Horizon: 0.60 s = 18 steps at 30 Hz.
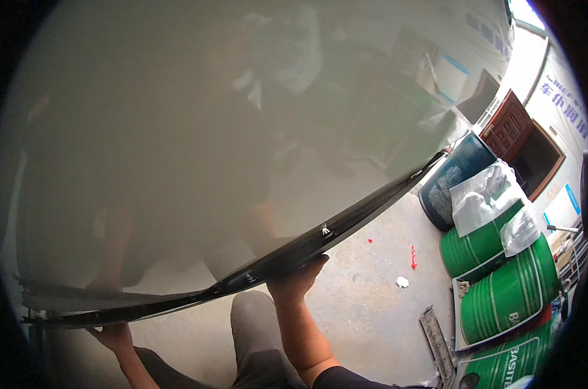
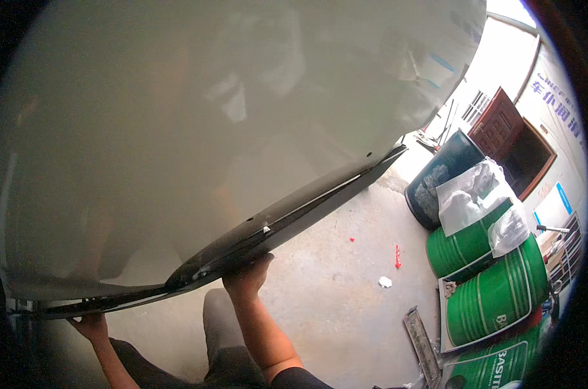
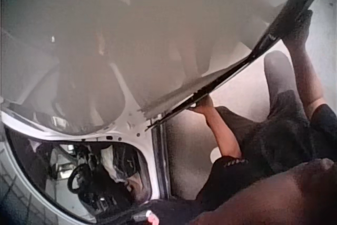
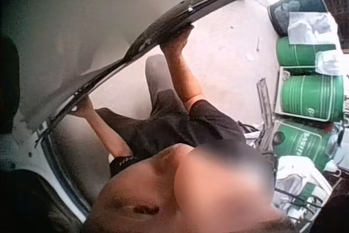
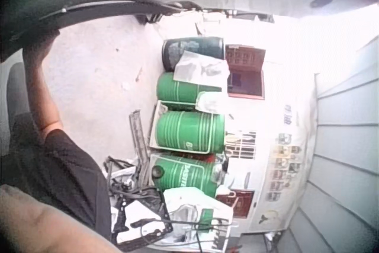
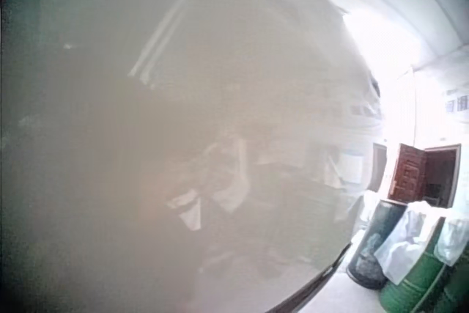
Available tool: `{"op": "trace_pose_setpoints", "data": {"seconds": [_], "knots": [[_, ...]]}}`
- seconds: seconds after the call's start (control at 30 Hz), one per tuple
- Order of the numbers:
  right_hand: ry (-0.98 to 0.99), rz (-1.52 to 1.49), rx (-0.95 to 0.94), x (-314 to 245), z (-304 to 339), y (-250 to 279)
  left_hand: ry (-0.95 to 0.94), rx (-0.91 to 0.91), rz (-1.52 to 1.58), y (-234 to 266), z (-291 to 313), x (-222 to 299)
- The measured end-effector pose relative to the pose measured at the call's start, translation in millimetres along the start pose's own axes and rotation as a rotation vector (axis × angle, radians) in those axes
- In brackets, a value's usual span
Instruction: The person installs a black rubber weather stripping along the edge of a white car door. They align and press the strip into place along the door's perimeter, adjusting it to fit the contours of the door frame.
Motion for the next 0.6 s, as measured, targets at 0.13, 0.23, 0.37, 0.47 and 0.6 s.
{"op": "trace_pose_setpoints", "data": {"seconds": [0.13,0.23,0.37,0.47,0.6], "knots": [[-0.419,-0.646,0.139,58,-1,2,0.051,-0.060,0.027,-4,5,-3],[-0.427,-0.613,0.178,71,1,6,0.067,0.082,0.011,-7,11,-8],[-0.323,-0.481,0.159,49,-2,10,0.046,-0.070,0.002,-4,-2,-1],[-0.452,-0.617,0.228,32,1,4,0.038,-0.029,0.005,-14,6,-2],[-0.554,-1.374,-0.160,16,3,-24,0.181,-0.551,-0.038,-6,-4,1]]}}
Point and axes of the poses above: each hand's wrist, its own z-axis away from the middle knuckle, its own y-axis out of the back of the hand, x = y × z, the point moved 9 cm from there along -z, towards the middle knuckle, and after that the axes turned 11 degrees about x, right-handed, at the moved point
